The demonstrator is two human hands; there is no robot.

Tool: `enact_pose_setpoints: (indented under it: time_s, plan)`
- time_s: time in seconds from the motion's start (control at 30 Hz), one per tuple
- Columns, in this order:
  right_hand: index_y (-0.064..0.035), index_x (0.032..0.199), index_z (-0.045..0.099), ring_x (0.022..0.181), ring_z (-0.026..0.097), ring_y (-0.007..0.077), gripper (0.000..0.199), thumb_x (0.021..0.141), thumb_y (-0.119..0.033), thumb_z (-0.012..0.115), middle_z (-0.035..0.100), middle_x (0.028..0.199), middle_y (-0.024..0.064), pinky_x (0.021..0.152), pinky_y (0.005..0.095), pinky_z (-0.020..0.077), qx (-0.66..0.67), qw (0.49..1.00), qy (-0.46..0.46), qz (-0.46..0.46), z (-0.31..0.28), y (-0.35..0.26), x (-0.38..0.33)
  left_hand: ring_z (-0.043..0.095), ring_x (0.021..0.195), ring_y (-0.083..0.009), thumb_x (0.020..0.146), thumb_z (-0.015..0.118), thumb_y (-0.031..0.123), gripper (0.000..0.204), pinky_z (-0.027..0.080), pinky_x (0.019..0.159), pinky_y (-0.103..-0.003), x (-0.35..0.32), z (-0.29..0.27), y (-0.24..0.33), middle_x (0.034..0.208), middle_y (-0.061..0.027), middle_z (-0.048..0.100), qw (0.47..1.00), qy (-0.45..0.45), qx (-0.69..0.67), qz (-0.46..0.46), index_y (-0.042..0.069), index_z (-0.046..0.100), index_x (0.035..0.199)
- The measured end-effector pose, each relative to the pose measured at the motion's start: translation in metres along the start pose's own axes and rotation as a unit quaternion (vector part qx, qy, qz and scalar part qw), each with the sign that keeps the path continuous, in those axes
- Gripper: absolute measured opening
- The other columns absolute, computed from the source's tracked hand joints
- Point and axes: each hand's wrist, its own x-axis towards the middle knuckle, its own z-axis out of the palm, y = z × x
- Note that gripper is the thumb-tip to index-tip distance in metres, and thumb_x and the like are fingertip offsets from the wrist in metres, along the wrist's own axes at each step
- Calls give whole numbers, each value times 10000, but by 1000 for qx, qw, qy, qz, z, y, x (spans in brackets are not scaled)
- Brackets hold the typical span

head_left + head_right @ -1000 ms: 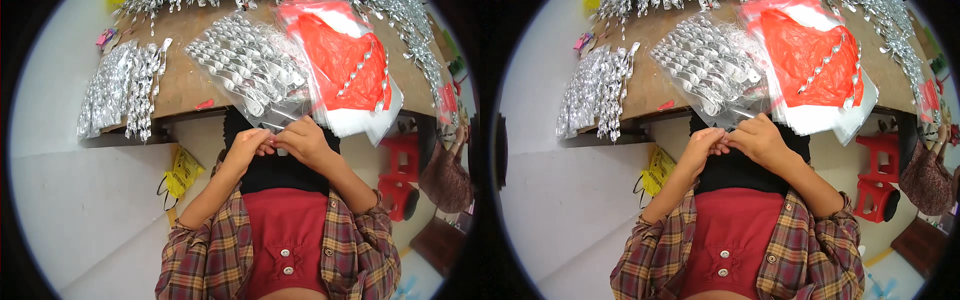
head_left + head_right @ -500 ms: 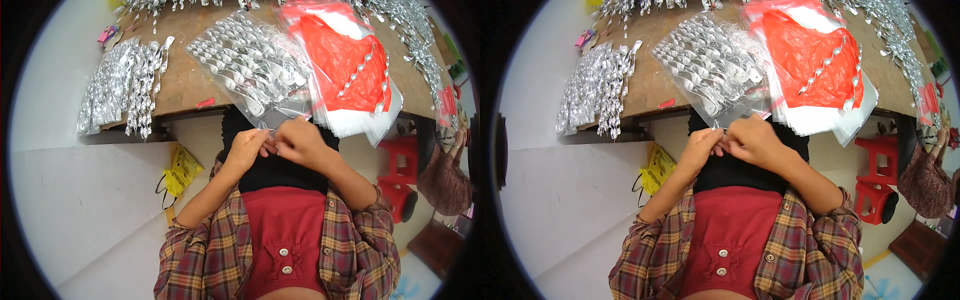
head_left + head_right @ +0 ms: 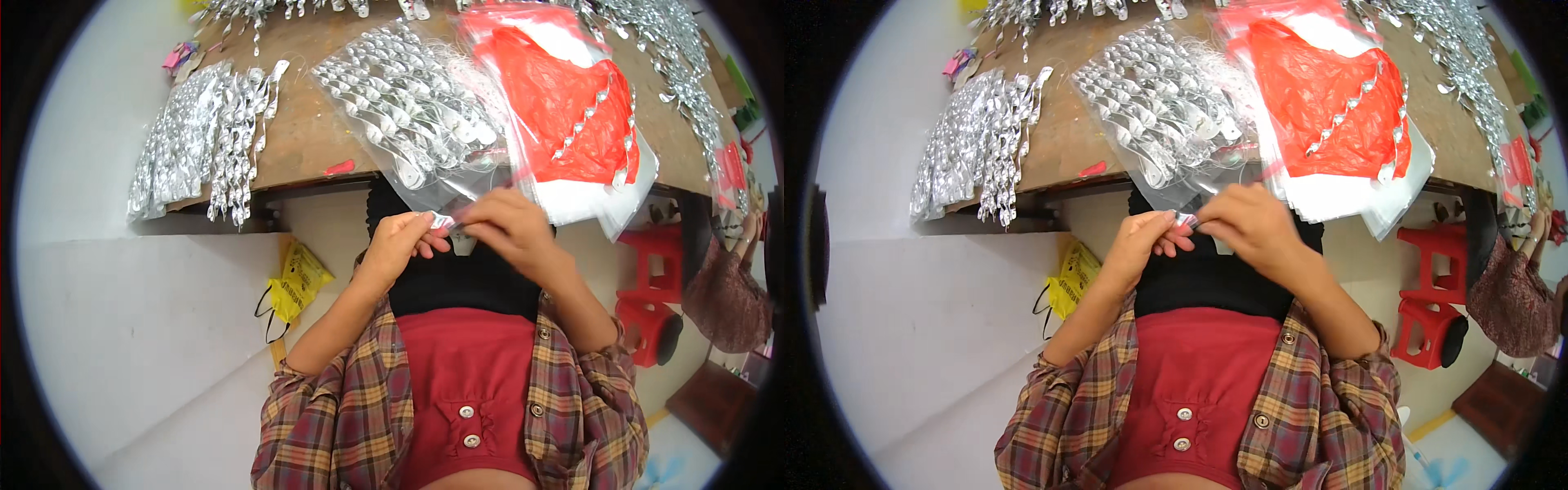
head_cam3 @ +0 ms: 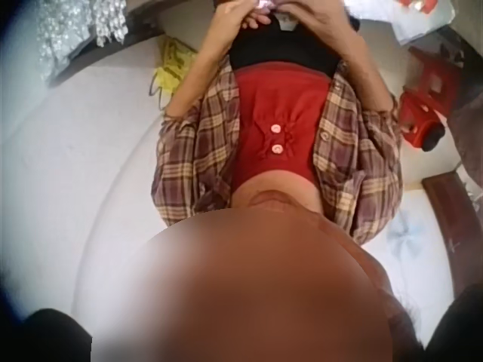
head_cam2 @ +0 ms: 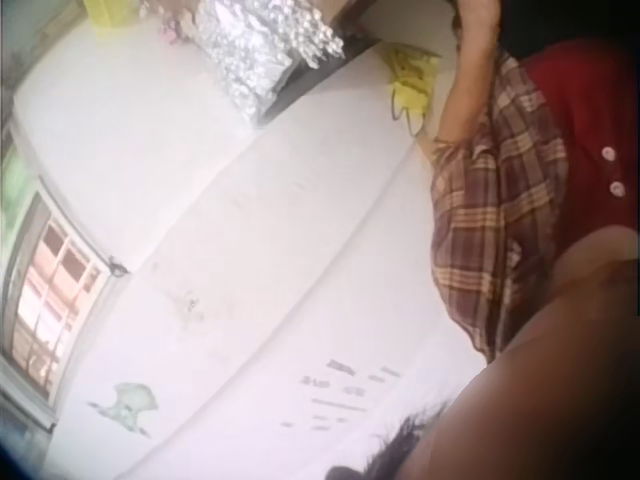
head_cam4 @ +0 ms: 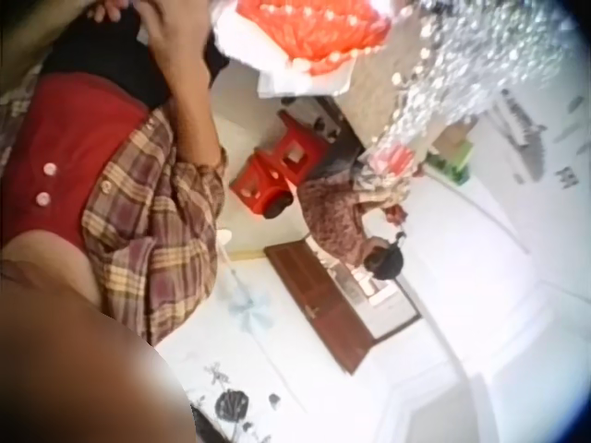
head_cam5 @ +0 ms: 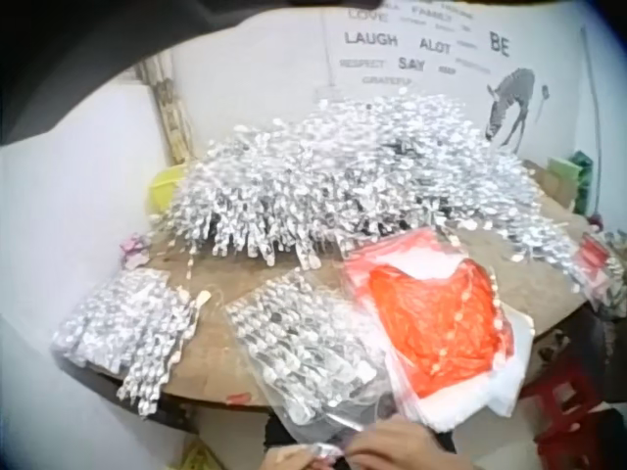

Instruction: Assembling silver tinsel decorations by bundling strands and packaging them.

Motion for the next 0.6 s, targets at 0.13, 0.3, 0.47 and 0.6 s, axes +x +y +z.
enact_pose_setpoints:
  time_s: [0.13, 0.3, 0.47, 0.6]
  plan:
    - [-106, 805, 610, 667, 520, 209, 104, 743, -143, 685, 574, 756, 11, 633, 313, 364, -64, 996, -36, -58, 32, 7, 13, 519, 592, -57, 943, 400, 337, 385, 362, 559, -185, 1, 2, -7, 757, -76, 677, 1000, -1, -8, 21, 42, 643, 900]
    - [-107, 830, 603, 661, 524, 194, 123, 739, -131, 681, 554, 733, 12, 634, 310, 360, -107, 990, -39, -78, 32, 6, 18, 520, 584, -73, 929, 400, 327, 391, 371, 554, -198, 2, 2, -8, 747, -85, 670, 998, -13, -65, -12, 19, 639, 899]
    - [-110, 840, 599, 655, 520, 192, 150, 727, -142, 692, 540, 721, 15, 639, 309, 345, -17, 999, -29, -7, 21, -2, 18, 537, 585, -81, 933, 396, 296, 371, 375, 550, -195, 3, 3, 0, 756, -104, 676, 996, -23, -87, -10, 20, 639, 888]
    - [-111, 831, 587, 655, 521, 189, 169, 710, -147, 699, 531, 716, 12, 633, 313, 333, -76, 995, -52, -50, 27, 4, 16, 530, 584, -77, 928, 383, 319, 398, 368, 551, -197, 1, 7, -1, 752, -88, 672, 998, -2, -59, 4, 17, 641, 891]
